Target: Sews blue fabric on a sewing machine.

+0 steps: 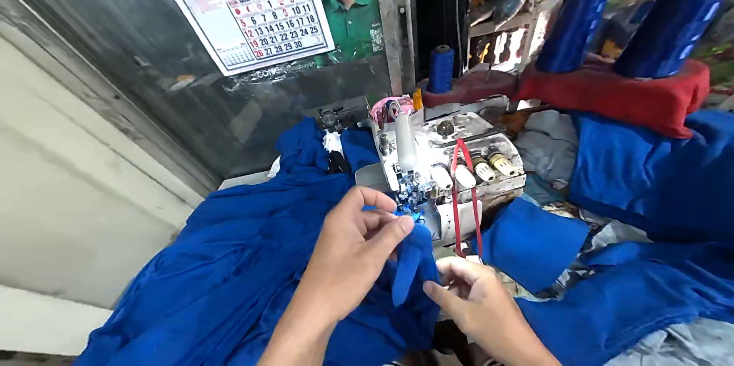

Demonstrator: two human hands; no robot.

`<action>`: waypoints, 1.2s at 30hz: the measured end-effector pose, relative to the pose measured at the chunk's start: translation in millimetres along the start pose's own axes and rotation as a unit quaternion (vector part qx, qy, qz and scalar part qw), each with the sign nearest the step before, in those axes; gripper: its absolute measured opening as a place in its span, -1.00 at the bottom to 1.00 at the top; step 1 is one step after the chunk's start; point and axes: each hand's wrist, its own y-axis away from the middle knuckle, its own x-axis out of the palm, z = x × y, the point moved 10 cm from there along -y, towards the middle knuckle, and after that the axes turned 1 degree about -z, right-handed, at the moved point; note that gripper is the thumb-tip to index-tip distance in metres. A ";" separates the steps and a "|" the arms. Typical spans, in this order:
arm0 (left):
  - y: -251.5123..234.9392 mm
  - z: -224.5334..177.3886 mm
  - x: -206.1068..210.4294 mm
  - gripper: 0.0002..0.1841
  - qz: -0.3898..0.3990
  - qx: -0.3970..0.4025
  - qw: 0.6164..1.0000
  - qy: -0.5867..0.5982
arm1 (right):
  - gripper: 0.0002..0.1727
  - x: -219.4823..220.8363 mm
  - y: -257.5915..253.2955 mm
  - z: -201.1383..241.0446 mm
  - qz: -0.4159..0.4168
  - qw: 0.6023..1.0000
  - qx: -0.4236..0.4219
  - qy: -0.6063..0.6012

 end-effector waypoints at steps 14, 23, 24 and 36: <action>66.3 87.4 42.2 -0.54 -0.057 -0.089 0.988 0.113 | -0.55 -7.0 15.6 1.5 0.046 0.985 0.055 -0.158; 74.3 96.8 40.1 -0.44 -0.063 -0.093 0.990 0.081 | -0.55 -4.1 17.0 -3.2 0.044 0.988 0.059 -0.139; 73.6 92.6 37.7 -0.43 -0.061 -0.089 0.991 0.078 | -0.54 -4.3 17.4 -2.0 0.045 0.987 0.064 -0.141; 74.2 97.8 56.9 -0.45 -0.074 -0.069 0.991 0.083 | -0.52 -5.4 25.6 4.0 0.086 0.978 0.055 -0.183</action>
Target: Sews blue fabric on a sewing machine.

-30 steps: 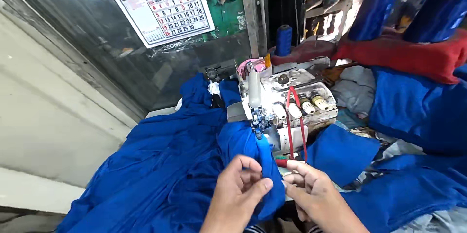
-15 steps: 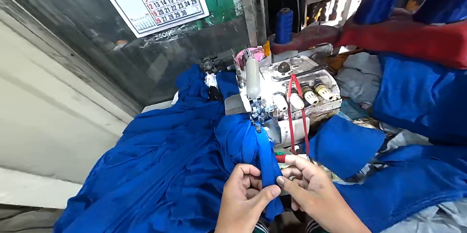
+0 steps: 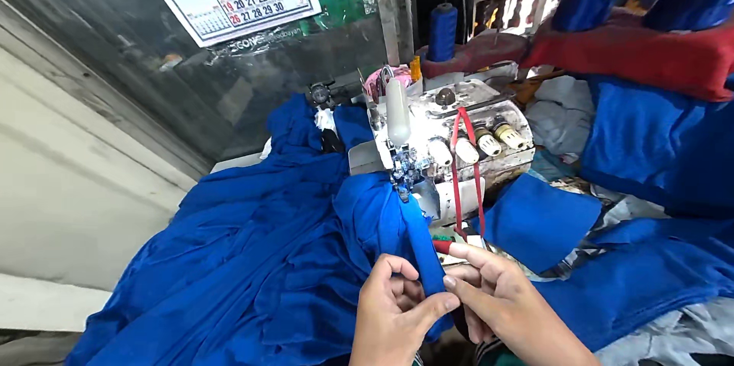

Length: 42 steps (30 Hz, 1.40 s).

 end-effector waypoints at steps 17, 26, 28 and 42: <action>-40.4 -67.2 -32.9 -0.79 -0.081 0.306 0.862 -0.395 | -0.77 -20.6 -16.3 -9.2 -0.101 0.968 -0.027 0.226; -30.9 -74.4 10.7 -0.70 -0.028 0.305 0.791 -0.529 | -0.79 -0.1 -8.0 3.3 -0.039 0.989 -0.047 0.136; -30.2 -74.3 11.5 -0.69 -0.032 0.301 0.772 -0.558 | -0.80 -4.7 -8.5 0.6 -0.047 0.987 -0.054 0.144; -129.1 -102.1 -63.9 -0.78 0.047 0.281 0.829 -0.480 | -0.33 -6.4 -88.1 5.3 -0.215 0.955 -0.059 0.198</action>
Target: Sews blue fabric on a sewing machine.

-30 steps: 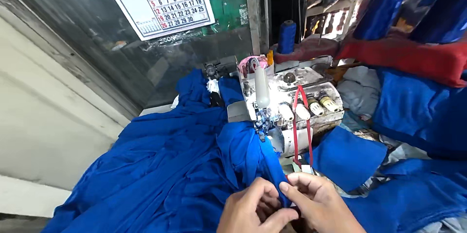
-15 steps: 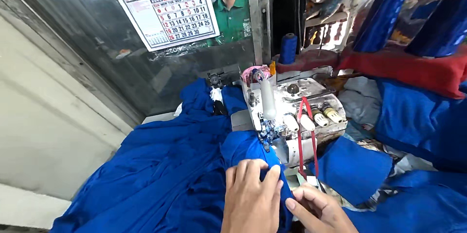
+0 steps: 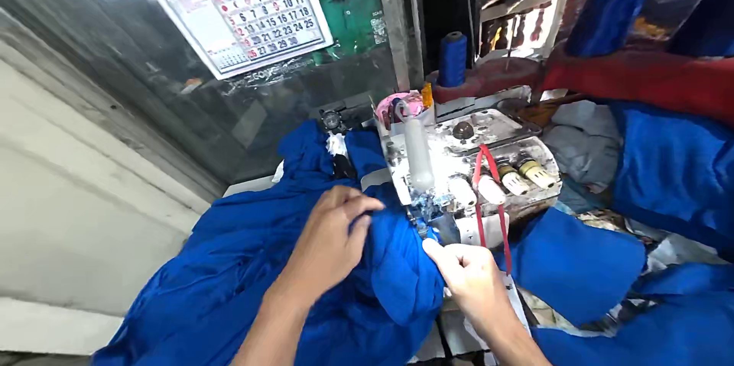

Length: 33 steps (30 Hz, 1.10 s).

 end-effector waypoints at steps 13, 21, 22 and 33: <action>-14.4 -20.1 -57.5 -0.80 -0.040 0.032 0.997 0.056 | -0.49 21.5 66.7 137.1 0.207 0.960 -0.117 -0.145; 6.8 27.4 28.1 -0.87 0.225 0.106 0.949 -0.192 | -0.71 -10.9 85.5 105.2 0.228 0.961 -0.141 -0.062; -1.0 26.7 18.7 -0.88 0.237 0.115 0.940 -0.216 | -0.70 -9.9 85.1 109.5 0.237 0.959 -0.140 -0.072; 68.5 -74.0 -86.2 -0.70 0.378 0.173 0.894 -0.165 | -0.52 -62.1 121.3 37.0 0.133 0.945 -0.125 0.272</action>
